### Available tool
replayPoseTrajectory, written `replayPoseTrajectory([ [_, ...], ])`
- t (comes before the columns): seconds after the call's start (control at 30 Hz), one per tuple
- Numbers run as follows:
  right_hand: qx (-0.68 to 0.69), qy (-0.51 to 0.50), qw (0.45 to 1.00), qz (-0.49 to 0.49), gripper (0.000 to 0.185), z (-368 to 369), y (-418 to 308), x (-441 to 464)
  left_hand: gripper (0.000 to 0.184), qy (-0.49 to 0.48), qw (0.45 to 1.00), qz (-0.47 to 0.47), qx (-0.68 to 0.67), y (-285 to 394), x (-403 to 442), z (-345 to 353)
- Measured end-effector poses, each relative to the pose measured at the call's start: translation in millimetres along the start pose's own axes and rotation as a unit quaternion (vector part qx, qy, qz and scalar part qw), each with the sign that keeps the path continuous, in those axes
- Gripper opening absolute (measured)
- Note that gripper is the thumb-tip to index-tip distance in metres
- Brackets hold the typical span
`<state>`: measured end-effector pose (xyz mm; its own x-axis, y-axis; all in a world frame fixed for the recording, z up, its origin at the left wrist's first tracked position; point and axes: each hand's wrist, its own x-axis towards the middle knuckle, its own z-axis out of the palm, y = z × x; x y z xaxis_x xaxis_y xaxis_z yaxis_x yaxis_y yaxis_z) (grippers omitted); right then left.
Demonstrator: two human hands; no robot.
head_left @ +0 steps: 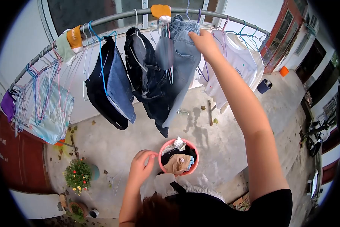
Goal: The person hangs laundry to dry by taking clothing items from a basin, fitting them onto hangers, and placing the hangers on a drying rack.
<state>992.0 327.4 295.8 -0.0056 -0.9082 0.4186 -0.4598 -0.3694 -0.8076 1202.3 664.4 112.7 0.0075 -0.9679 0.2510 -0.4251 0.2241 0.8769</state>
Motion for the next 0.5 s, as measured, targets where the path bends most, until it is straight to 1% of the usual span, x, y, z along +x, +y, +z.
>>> replayPoseTrajectory([
  [0.07, -0.024, -0.089, 0.995, 0.041, 0.043, 10, 15, 3, 0.010, -0.004, 1.000, -0.007, -0.004, -1, -1, 0],
  [0.1, -0.027, -0.165, 0.982, 0.085, 0.037, 11, 11, -9, 0.010, -0.007, 1.000, -0.009, -0.007, -2, -2, 0],
  [0.2, -0.016, -0.263, 0.962, 0.068, 0.040, 9, 28, -36, 0.010, -0.018, 1.000, -0.009, -0.007, -10, 0, 4],
  [0.23, -0.097, -0.210, 0.972, 0.038, 0.045, 10, 42, -40, 0.010, -0.023, 1.000, -0.010, -0.006, -13, -1, 6],
  [0.33, -0.113, -0.147, 0.982, -0.048, 0.048, -4, 67, -70, 0.011, -0.050, 0.998, -0.038, -0.004, -15, 1, 9],
  [0.37, -0.120, -0.088, 0.986, -0.073, 0.049, -9, 73, -89, 0.011, -0.061, 0.997, -0.047, -0.004, -18, 2, 11],
  [0.4, -0.102, -0.081, 0.990, -0.044, 0.045, -17, 67, -114, 0.011, -0.074, 0.996, -0.057, -0.009, -22, 3, 15],
  [0.47, -0.010, -0.078, 0.997, -0.020, 0.039, -28, 78, -153, 0.011, -0.097, 0.992, -0.073, -0.019, -32, 4, 26],
  [0.5, 0.014, -0.096, 0.995, 0.027, 0.037, -34, 88, -176, 0.012, -0.118, 0.988, -0.091, -0.029, -36, 3, 32],
])
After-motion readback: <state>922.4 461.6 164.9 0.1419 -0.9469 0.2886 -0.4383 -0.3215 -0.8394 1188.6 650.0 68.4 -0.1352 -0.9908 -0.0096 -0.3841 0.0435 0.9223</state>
